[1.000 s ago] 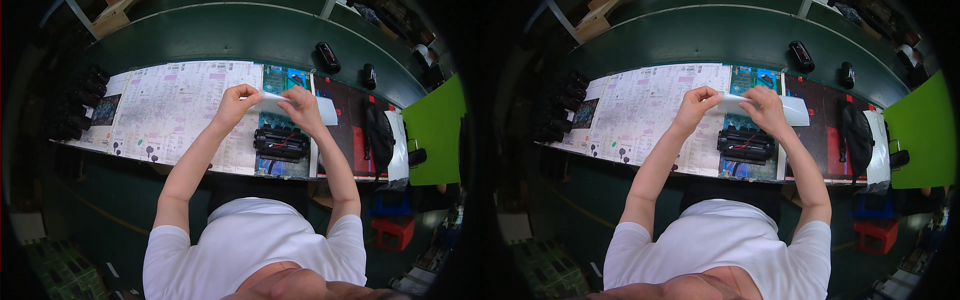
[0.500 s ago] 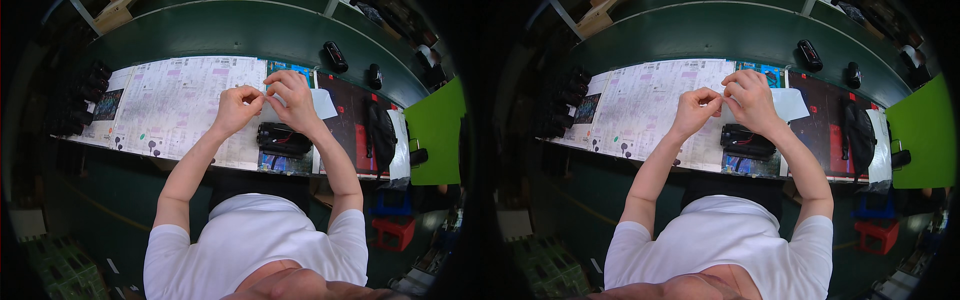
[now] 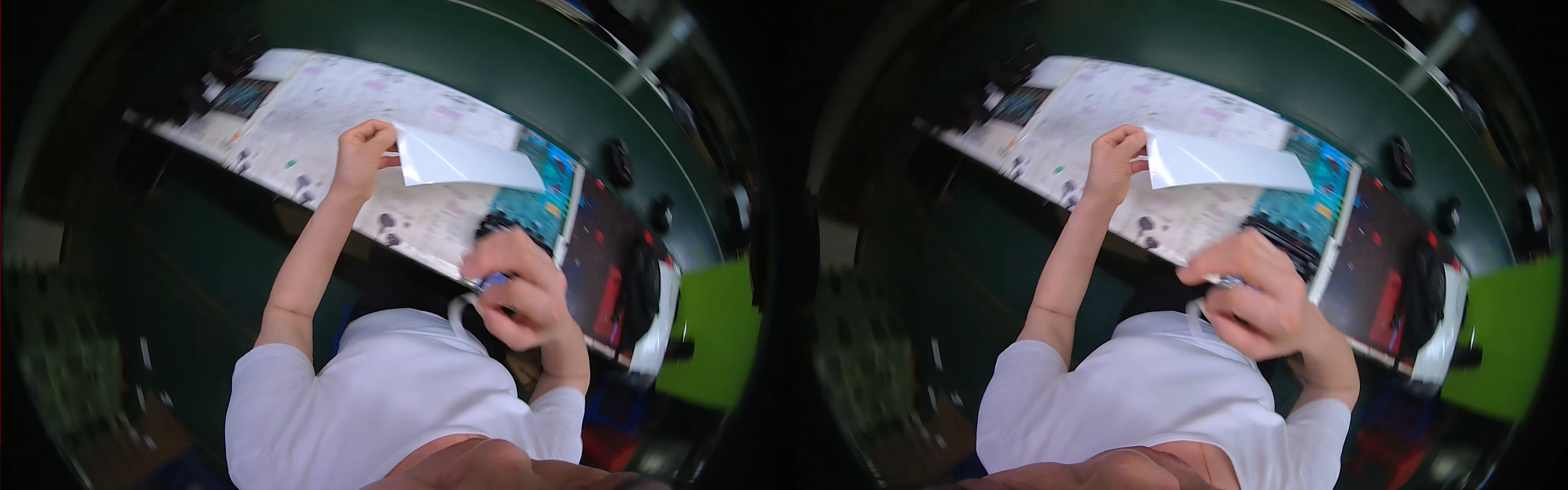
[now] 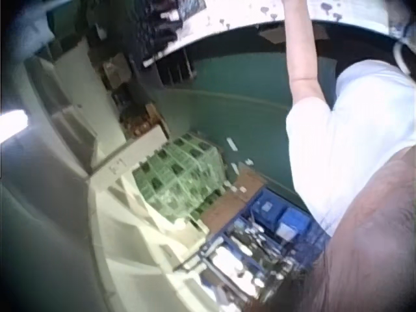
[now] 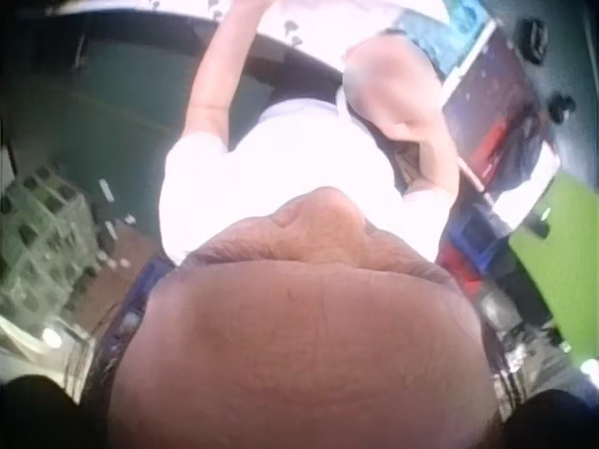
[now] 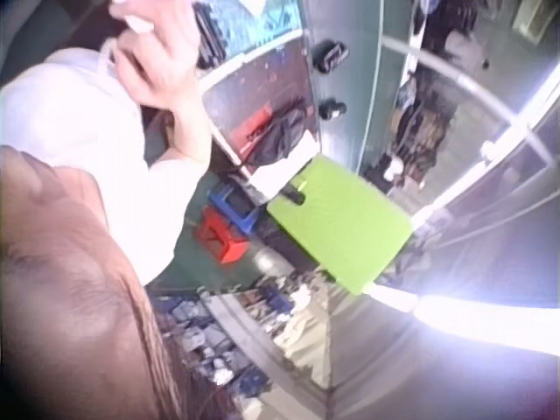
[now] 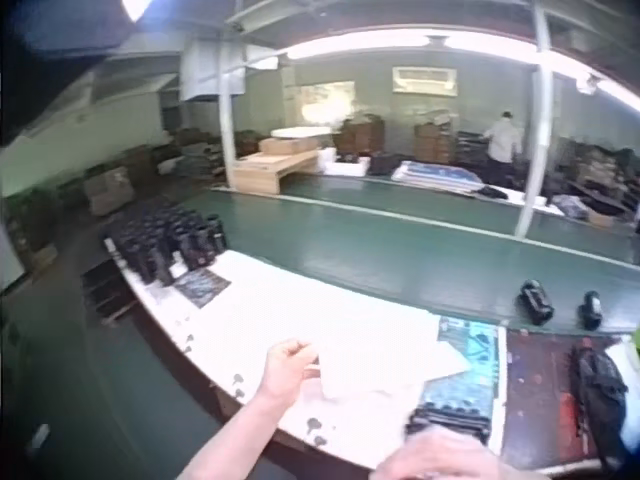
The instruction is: Assembling small parts and wires onto black cylindrical electronic components on an assembly line.
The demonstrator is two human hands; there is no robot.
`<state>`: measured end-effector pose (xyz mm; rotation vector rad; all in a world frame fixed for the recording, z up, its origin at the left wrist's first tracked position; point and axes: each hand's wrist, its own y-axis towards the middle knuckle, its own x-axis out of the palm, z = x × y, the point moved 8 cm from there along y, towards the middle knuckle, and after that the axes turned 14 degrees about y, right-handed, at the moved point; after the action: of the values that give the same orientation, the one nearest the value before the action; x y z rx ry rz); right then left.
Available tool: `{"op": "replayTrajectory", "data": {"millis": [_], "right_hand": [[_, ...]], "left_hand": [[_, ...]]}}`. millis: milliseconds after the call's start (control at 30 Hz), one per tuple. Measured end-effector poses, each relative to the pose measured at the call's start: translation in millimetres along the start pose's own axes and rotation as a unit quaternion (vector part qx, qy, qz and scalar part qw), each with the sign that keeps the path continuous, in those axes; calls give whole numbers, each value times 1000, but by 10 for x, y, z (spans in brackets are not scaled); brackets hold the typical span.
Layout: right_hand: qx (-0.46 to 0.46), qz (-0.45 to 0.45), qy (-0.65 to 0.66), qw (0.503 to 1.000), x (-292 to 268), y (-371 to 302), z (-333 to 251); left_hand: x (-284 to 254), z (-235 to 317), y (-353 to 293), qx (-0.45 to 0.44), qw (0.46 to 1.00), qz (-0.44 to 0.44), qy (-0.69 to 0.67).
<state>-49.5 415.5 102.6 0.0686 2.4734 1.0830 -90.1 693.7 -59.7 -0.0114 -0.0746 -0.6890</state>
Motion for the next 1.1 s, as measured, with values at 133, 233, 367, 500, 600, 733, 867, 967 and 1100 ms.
{"op": "replayTrajectory", "data": {"millis": [133, 233, 367, 500, 600, 733, 867, 967, 1100], "right_hand": [[98, 6, 65, 993, 77, -224, 237], [185, 38, 106, 976, 7, -415, 532], [201, 43, 114, 972, -72, -527, 797], [264, 103, 106, 953, -163, -705, 917], [281, 125, 83, 948, -227, -787, 929], [303, 172, 34, 937, -309, -957, 763], [307, 179, -1, 935, -351, -1063, 662], [307, 197, -28, 931, -440, -1073, 545], [324, 330, -17, 887, -725, -1414, 396]], "left_hand": [[-1739, -532, -719, -19, 982, 178, -67], [-2814, -1066, -1729, -65, 947, 296, -103], [-3763, -2252, -2904, -172, 866, 455, -117], [-3920, -3027, -2960, -231, 825, 502, -119], [-3831, -3379, -2373, -286, 818, 498, -41], [-3074, -3449, -719, -238, 882, 404, 54], [-2008, -3746, 151, -127, 952, 242, -134], [-1416, -3620, 108, -125, 991, 29, 27], [-1031, -3350, -265, -47, 947, -192, 255]]}}
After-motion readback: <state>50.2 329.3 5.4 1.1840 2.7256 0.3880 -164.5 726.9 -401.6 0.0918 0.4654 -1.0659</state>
